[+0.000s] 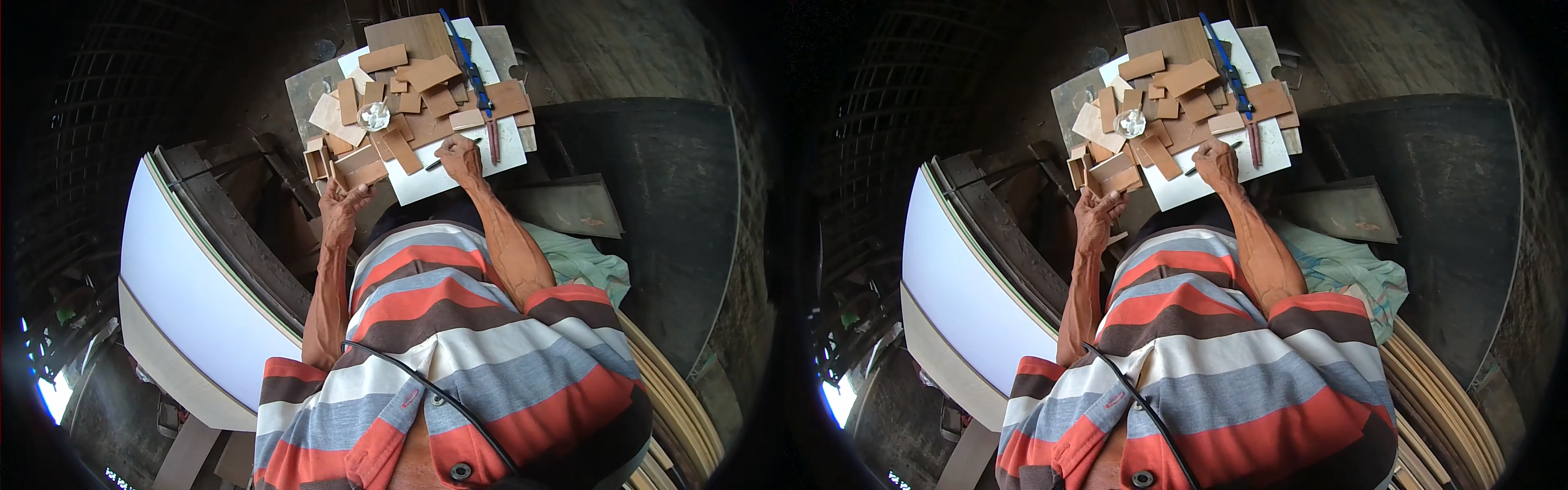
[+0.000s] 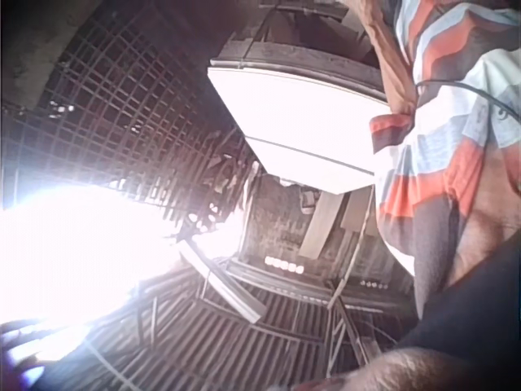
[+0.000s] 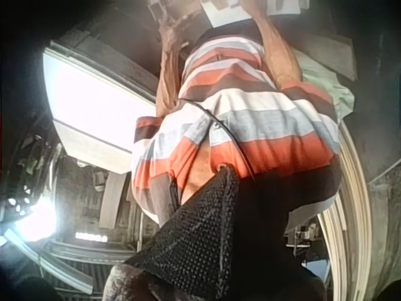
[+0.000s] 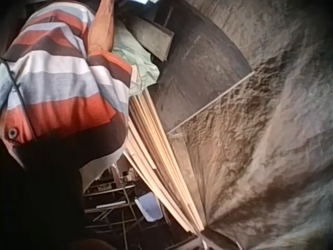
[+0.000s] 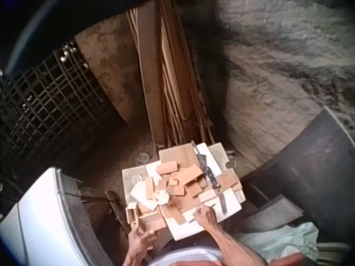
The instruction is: The person assembles small wooden boxes by applying glue to the edges of rectangular wooden pieces and joining them together. They handle the pieces one at a time, aligning the glued edges and pressing them to form box structures on a cluttered workbench.
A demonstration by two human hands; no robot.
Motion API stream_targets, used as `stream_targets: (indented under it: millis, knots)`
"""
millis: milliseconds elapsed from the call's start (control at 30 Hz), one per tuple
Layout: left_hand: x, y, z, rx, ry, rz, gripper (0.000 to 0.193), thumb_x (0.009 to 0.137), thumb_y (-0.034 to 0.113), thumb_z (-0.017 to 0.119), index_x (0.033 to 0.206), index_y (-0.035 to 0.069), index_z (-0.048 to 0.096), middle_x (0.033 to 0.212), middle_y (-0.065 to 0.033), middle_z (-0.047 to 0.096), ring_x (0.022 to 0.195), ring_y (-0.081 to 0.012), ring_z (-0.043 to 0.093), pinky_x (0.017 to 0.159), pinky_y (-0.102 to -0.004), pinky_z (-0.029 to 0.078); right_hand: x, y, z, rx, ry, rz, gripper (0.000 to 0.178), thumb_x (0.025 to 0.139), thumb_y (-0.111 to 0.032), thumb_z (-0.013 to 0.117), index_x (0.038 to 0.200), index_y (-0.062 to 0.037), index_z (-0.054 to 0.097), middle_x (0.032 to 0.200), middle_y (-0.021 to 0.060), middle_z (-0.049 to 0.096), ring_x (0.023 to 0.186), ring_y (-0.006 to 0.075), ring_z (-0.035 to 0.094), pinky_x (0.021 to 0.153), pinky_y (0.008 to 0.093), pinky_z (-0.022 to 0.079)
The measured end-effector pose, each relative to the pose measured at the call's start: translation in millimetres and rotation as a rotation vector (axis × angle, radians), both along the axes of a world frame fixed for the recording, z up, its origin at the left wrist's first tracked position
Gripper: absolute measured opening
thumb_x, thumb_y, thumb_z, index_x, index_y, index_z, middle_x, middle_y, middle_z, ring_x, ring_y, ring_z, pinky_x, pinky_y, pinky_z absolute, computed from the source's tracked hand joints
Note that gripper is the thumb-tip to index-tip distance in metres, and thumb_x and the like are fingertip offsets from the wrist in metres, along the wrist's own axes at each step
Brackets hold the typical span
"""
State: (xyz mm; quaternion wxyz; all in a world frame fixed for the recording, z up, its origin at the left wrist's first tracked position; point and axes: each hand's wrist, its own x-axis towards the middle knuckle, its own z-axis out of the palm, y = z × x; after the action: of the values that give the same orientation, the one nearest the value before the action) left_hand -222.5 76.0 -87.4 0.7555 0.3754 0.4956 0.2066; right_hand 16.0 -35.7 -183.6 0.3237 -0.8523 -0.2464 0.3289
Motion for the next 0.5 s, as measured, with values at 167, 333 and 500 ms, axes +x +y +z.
stream_targets:
  millis: [167, 333, 500]
  knots:
    - [18, -1, -10, 0.013, -0.053, -0.072, 0.038, 0.084, 0.003, 0.07, 0.116, -0.001, 0.051, 0.095, -0.0139, 0.069, 0.082, -0.0217, 0.07, 0.075, -0.0314, 0.059, 11, -25, 11, 0.029, -0.037, -0.03, 0.01, 0.07, -0.016, 0.071, 0.07, -0.006, 0.068, 0.069, 0.0121, 0.069, 0.066, 0.0295, 0.067, 0.065, 0.0382, 0.053]
    - [46, -6, -8, -0.003, -0.073, -0.124, 0.043, 0.083, 0.003, 0.071, 0.118, -0.003, 0.048, 0.09, -0.0149, 0.069, 0.079, -0.0227, 0.071, 0.073, -0.0321, 0.06, 38, -49, 4, 0.029, 0.039, -0.129, 0.009, 0.071, -0.015, 0.072, 0.071, -0.0056, 0.07, 0.071, 0.0108, 0.07, 0.071, 0.0267, 0.069, 0.067, 0.0361, 0.053]
    - [61, -18, -5, 0.007, -0.061, -0.115, 0.047, 0.082, 0.003, 0.072, 0.12, -0.006, 0.045, 0.087, -0.0172, 0.069, 0.078, -0.0237, 0.071, 0.073, -0.0323, 0.06, 81, -58, 0, 0.116, -0.001, -0.116, 0.011, 0.076, -0.016, 0.068, 0.075, -0.0062, 0.073, 0.074, 0.0132, 0.07, 0.074, 0.0272, 0.07, 0.068, 0.0349, 0.053]
